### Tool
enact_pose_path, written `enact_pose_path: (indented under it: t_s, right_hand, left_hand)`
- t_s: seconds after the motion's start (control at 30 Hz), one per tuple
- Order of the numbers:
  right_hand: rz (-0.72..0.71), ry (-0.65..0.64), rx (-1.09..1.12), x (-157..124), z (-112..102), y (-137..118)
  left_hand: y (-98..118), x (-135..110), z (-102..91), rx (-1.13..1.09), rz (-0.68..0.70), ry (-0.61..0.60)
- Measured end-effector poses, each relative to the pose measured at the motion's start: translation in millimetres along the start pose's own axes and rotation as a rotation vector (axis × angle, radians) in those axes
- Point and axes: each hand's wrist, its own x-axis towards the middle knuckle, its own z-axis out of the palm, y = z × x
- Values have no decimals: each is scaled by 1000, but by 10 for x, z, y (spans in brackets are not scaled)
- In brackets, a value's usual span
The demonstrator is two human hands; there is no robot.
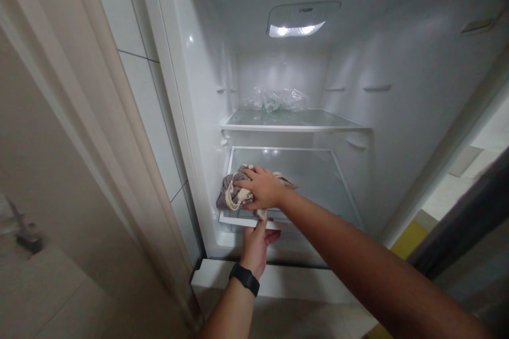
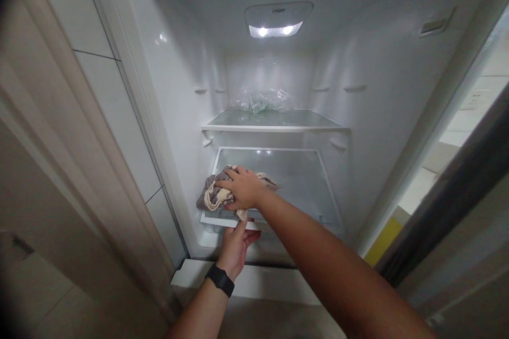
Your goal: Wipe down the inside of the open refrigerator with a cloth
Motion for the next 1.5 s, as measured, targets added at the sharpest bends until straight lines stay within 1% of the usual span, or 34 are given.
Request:
enact_pose_path:
  t_s: [0.03,0.07,0.13,0.17,0.2,0.23,0.27,0.33,0.4,0.43,0.47,0.5,0.6,0.63,0.67,0.73,0.77,0.83,0.87,0.9,0.93,0.97,1.0,1.07,1.1,1.13,1.17,1.2,1.27,1.33,1.37,1.4,1.43,1.5]
  right_hand:
    - [37,-16,-22,10,-45,114]
    - [120,-14,-42,37,-99,247]
    - [359,49,-76,126,-198,487]
    - [450,85,-86,177,-228,551]
    - [491,106,-89,222,-236,562]
    - [480,105,-86,256,-221,518]
    - [427,89,-75,274,-184,432]
    - [229,37,-42,256,-72,207]
    - [13,-7,-13,175,27,68]
    - [-18,-11,-6,119,47,70]
    - [24,4,-7,59,42,124]
    - [129,34,-17,0,15,220]
    - [528,159,-71,-121,-120,568]
    - [595,186,-83,-134,-151,634]
    - [612,196,-86,-132,-164,649]
    - [546,176,-69,-95,-132,528]
    - [453,143,-51,-66,-92,415]
    - [151,40,-15,-7,-3,179]
    - [-14,-16,-4,20,29,97]
    - [-146,-64,1,42,44,56]
    - [-194,-86,1,62,40,62]
    - [-142,-74,-4,79,18,108]
    - [-7,-35,-14,95,-14,181]
    - [316,71,-40,124,-82,333]
    - [424,113,-51,135,-102,375]
    - [471,133,-58,139,-105,380]
    - [458,128,-56,136,-91,344]
    - [394,106,-44,123,-62,275]
    - [138,33,-6,71,21,96]
    - [-120,-34,25,11,81,-15]
    - [-180,-52,32,-12,84,-13]
    - [-155,-52,32,-24,67,31]
    - [-49,-33,26,-24,31,110]
    - [254,42,2,9,-67,312]
  left_hand:
    - [1,-11,5,-2,-2,3]
    - [2,-21,9,-4,-6,4]
    - [8,-36,17,-8,-14,6]
    - [13,-41,21,-10,-17,7]
    - [18,-43,25,-13,-17,7]
    - [23,-44,29,-16,-15,7]
    - [27,-43,32,-20,-12,7]
    - [32,-39,35,-27,-5,3]
    - [30,-36,33,-31,-2,-2]
    - [28,-35,30,-30,-3,-3]
    - [25,-36,26,-26,-7,-4]
    - [23,-38,21,-21,-11,-5]
    - [19,-44,12,-15,-18,-6]
    - [18,-44,12,-15,-18,-5]
    - [19,-44,12,-15,-16,-2]
    - [20,-40,15,-14,-12,3]
    - [22,-37,17,-14,-10,3]
    - [25,-31,20,-17,-3,-5]
    - [26,-29,21,-19,2,-8]
    - [27,-28,20,-21,5,-11]
    - [27,-28,18,-22,6,-12]
    - [27,-30,15,-20,4,-12]
    - [27,-34,12,-17,-1,-14]
    - [28,-43,8,-11,-14,-23]
    - [30,-48,8,-10,-18,-27]
    - [32,-54,9,-10,-20,-29]
    - [33,-58,12,-11,-19,-29]
    - [35,-60,14,-14,-14,-26]
    - [34,-59,18,-19,-1,-20]
    - [26,-47,17,-22,8,-17]
    - [20,-38,14,-21,10,-14]
    - [14,-29,11,-19,7,-10]
    - [8,-22,6,-17,1,-5]
    - [1,-14,0,-13,-12,-1]
